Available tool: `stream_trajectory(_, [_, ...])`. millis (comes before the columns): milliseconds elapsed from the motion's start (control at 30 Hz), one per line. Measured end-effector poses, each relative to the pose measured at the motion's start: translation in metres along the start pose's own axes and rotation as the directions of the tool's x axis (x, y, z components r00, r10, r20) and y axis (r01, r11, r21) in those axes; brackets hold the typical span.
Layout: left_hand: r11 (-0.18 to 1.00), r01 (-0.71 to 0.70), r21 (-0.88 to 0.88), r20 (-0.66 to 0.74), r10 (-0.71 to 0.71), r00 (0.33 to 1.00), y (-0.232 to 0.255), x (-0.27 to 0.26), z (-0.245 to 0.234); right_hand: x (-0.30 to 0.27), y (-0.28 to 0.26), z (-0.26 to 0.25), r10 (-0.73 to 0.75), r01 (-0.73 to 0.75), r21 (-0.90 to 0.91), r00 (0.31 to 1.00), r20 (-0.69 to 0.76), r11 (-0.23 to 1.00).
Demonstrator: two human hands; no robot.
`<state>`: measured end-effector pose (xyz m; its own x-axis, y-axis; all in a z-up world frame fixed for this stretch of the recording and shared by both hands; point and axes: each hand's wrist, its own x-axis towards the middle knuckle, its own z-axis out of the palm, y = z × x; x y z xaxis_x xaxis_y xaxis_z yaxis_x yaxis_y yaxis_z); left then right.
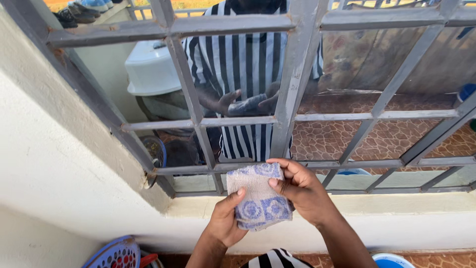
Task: The person wipes the glass panes of a window using a cloth by hand, moving the cloth in circular and sweeping motions across the surface.
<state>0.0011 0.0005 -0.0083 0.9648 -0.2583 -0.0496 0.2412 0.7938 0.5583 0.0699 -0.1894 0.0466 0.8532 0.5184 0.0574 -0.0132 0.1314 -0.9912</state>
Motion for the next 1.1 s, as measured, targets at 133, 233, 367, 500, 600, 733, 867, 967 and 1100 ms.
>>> stream_trajectory(133, [0.994,0.092,0.06,0.008,-0.092,0.996,-0.006,0.001,0.009,-0.003,0.001,-0.006,0.085,-0.084,0.04,0.996,-0.016,0.996])
stream_trajectory(233, [0.983,0.051,0.178,-0.077,-0.038,0.996,-0.012,0.006,0.028,0.001,0.003,-0.017,-0.103,0.095,-0.145,0.994,-0.046,0.985])
stream_trajectory(367, [0.972,-0.038,0.231,-0.097,0.062,0.993,-0.005,0.006,0.054,0.003,0.012,-0.029,-0.191,0.127,-0.247,0.947,-0.258,0.961])
stream_trajectory(500, [0.727,-0.484,0.488,-0.117,0.604,0.788,0.03,0.009,0.077,0.003,0.018,-0.037,-0.325,0.269,-0.214,0.896,-0.303,0.939])
stream_trajectory(600, [-0.178,-0.635,0.752,0.406,0.883,0.234,0.056,0.038,0.089,0.0,0.024,-0.033,-0.306,0.252,-0.215,0.912,-0.273,0.943])
stream_trajectory(733, [-0.747,-0.015,0.665,0.746,0.663,0.066,0.092,0.089,0.085,-0.01,0.032,-0.023,-0.381,0.357,-0.185,0.918,-0.111,0.916])
stream_trajectory(867, [-0.794,0.108,0.598,0.725,0.594,0.348,0.076,0.107,0.066,-0.022,0.026,-0.03,-0.317,0.274,-0.239,0.933,-0.168,0.932])
stream_trajectory(967, [-0.83,0.102,0.548,0.766,0.547,0.339,0.079,0.114,0.067,-0.025,0.018,-0.042,-0.281,0.276,-0.052,0.94,-0.193,0.96])
stream_trajectory(1100, [-0.818,0.131,0.56,0.766,0.572,0.293,0.104,0.139,0.101,-0.023,0.011,-0.042,-0.14,0.145,0.0,0.951,-0.274,0.989])
